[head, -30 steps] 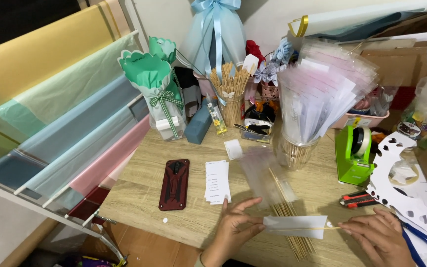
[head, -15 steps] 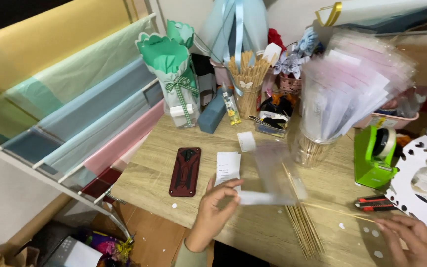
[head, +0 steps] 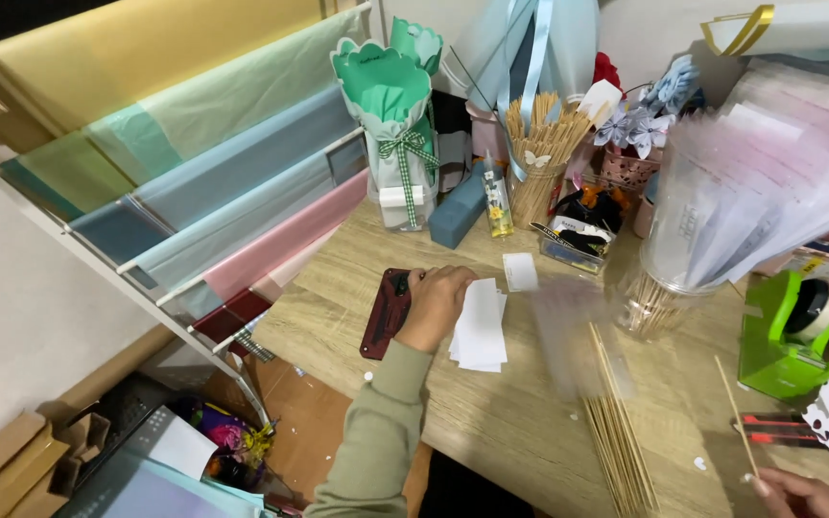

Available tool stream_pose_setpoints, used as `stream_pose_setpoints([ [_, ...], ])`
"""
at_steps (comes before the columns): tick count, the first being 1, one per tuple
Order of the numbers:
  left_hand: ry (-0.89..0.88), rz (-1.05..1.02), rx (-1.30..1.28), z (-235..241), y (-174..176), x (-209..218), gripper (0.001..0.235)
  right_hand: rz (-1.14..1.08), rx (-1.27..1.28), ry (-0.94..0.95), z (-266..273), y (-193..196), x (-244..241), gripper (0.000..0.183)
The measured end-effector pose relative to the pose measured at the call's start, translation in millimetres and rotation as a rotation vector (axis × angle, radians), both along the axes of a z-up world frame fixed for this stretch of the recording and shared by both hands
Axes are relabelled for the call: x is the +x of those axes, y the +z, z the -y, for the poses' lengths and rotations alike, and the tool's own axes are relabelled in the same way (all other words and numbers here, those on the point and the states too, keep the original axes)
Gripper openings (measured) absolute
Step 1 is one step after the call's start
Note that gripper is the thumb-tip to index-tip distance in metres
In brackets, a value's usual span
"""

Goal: The person repeatedly picks up small white paper labels and wooden sticks, inserts the sticks into clear plastic sleeves, and places the assembled units into a glass container. The process is repeated multiple times throughout the clip.

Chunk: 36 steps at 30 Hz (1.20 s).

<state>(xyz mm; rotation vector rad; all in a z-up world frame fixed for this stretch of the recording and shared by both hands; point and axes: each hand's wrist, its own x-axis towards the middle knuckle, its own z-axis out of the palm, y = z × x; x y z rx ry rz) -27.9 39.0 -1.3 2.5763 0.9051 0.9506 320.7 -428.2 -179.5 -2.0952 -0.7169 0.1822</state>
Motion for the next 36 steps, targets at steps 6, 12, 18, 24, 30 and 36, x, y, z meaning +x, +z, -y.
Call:
stream_pose_setpoints([
  [6,0.038,-0.071,-0.137,-28,-43,24,0.032,-0.048,0.371,0.088,-34,46,-74,0.023],
  [12,-1.225,1.342,-1.446,-26,-55,7,0.028,-0.281,0.088,0.236,-64,-52,16,0.023],
  [18,-1.403,1.370,-1.419,-24,-55,10,0.024,-0.444,0.009,0.247,-96,-89,32,0.032],
  [24,-0.093,0.334,-0.405,-16,-40,10,0.020,-0.061,0.337,0.063,-76,98,-118,0.021],
  [30,0.009,0.053,-0.089,-11,-48,12,0.029,-0.345,0.232,0.110,-104,152,-145,0.031],
  [36,0.049,-0.033,0.031,-10,-51,17,0.020,-0.173,0.140,0.138,-122,124,-144,0.031],
])
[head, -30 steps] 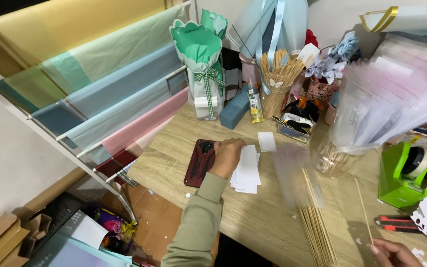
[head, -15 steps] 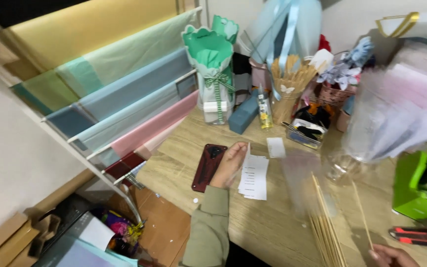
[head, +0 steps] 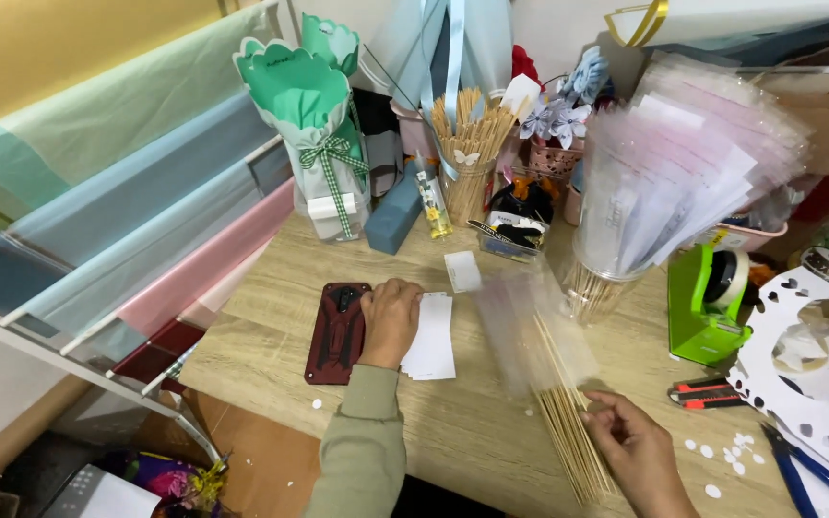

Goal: The person repeatedly picks up small white paper labels and wooden sticks, inserts the sticks into clear plastic sleeves, and places the assembled units into a glass container. The process is repeated multiple times throughout the clip.

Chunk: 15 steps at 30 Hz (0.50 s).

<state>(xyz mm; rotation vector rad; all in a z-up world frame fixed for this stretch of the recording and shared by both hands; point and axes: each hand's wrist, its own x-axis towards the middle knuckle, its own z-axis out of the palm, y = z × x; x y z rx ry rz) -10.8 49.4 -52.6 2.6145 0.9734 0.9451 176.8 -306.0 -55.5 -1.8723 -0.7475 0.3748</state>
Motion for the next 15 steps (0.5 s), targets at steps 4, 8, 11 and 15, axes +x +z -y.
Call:
stream_pose_setpoints([
  [4,0.126,-0.002,0.036,27,19,-1,0.034,0.089,-0.122,0.032,-3,9,-4,0.031],
  [8,0.189,-0.048,-0.219,64,48,2,0.083,0.119,-0.115,0.058,-3,8,-4,0.033],
  [11,0.180,-0.122,-0.322,71,52,5,0.092,0.106,-0.086,0.089,-2,3,-2,0.035],
  [15,0.152,-0.132,-0.251,66,36,7,0.088,0.124,-0.109,0.127,-3,-4,3,0.036],
])
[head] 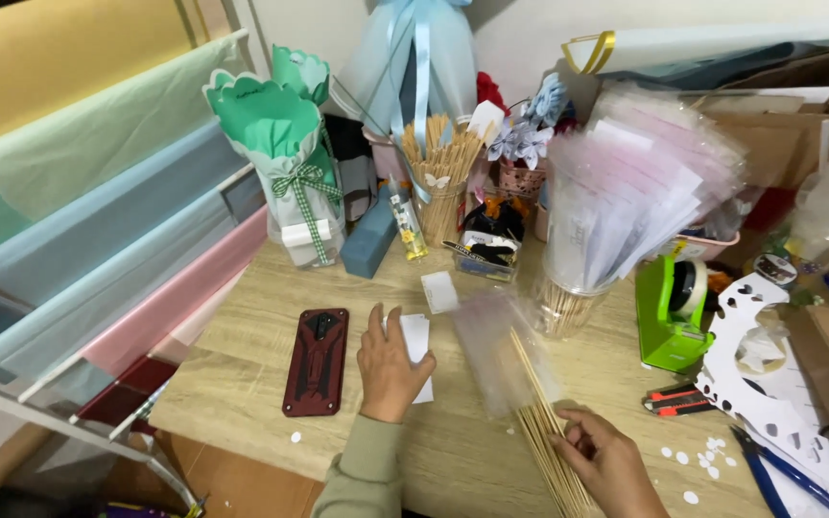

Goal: The person repeatedly picks up small white paper labels and wooden sticks, inserts the sticks into clear plastic sleeves, and places the assembled units into a glass container. The process is repeated multiple times throughout the clip.

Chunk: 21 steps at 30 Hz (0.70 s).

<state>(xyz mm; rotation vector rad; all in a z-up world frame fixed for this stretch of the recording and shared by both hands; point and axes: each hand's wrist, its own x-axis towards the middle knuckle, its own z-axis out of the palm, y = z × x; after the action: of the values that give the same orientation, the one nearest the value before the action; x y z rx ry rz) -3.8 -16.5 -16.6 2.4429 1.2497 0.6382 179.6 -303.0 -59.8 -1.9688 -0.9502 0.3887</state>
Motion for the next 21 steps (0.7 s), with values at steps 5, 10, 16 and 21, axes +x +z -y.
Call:
stream_pose_setpoints([
  [5,0.050,0.133,0.002,-2,8,-3,0.088,0.035,-0.005,-0.073,-14,46,32,0.035],
  [10,0.122,0.352,0.102,-5,7,-11,0.066,0.414,0.105,-0.107,-51,140,50,0.025],
  [16,0.112,0.421,0.136,-12,0,-17,0.052,0.926,0.332,-0.227,-100,174,50,0.030],
  [21,0.069,0.412,0.105,-14,-4,-17,0.050,0.860,0.281,-0.265,-111,167,53,0.024],
])
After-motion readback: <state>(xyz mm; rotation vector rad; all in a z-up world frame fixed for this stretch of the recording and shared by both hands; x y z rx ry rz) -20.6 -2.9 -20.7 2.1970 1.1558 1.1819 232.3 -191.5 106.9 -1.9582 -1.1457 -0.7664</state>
